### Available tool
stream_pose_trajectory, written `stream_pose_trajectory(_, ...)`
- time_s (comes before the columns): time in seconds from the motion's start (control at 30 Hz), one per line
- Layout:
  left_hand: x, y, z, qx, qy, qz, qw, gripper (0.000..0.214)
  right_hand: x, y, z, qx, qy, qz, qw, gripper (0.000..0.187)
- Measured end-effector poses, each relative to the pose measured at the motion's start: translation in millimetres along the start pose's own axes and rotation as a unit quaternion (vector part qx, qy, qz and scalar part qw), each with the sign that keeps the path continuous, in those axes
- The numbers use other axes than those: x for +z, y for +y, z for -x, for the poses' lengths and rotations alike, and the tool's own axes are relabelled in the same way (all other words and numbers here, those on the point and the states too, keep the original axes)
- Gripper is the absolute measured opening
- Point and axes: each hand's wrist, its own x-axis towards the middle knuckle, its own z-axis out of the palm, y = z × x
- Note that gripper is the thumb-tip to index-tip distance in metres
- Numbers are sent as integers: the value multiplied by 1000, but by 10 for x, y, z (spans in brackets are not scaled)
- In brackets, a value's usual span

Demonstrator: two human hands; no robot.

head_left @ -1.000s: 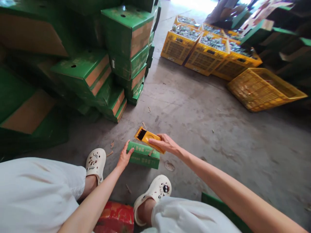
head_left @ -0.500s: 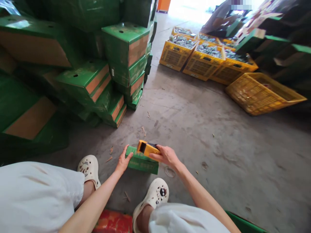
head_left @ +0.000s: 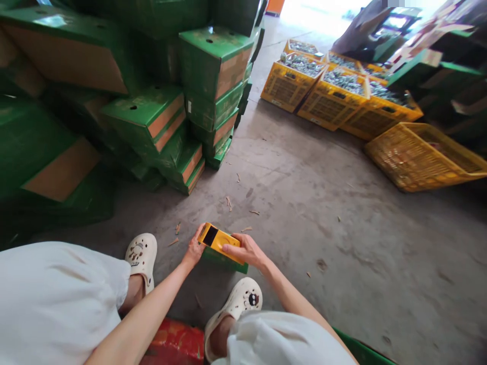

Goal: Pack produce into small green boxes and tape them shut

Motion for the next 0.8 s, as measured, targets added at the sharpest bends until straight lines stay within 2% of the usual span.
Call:
stream_pose_trajectory(0.13,-56,48,-17,7,-24,52,998,70,-41,70,-31,-11,3,37,999,62)
stream_pose_trajectory(0.2,-123,104,-55,-29,-12,86,996,68,-48,80,-15,-17,-17,39,999,63)
stream_pose_trajectory(0.3,-285,234,-149,-106,49,122,986,67,-42,57,4,-22,-42,35,998,64)
stream_pose_trajectory(0.37,-421,336,-214,-145,50,132,979,70,-49,24,1,-21,-45,43,998,63)
stream_pose_trajectory(0.47,-606,483,-257,-190,-35,152,969,68,-77,-35,-23,-17,-57,67,996,62)
stream_pose_trajectory(0.6,-709,603,-182,-258,-199,234,916,53,-102,-112,-35,-20,-77,77,994,61)
stream_pose_trajectory(0.67,-704,615,-132,-262,-224,262,901,50,-107,-144,-28,-31,-75,93,992,59)
stream_pose_trajectory(0.8,-668,586,-109,-261,-228,306,887,48,-154,-211,-46,-35,-68,148,986,62)
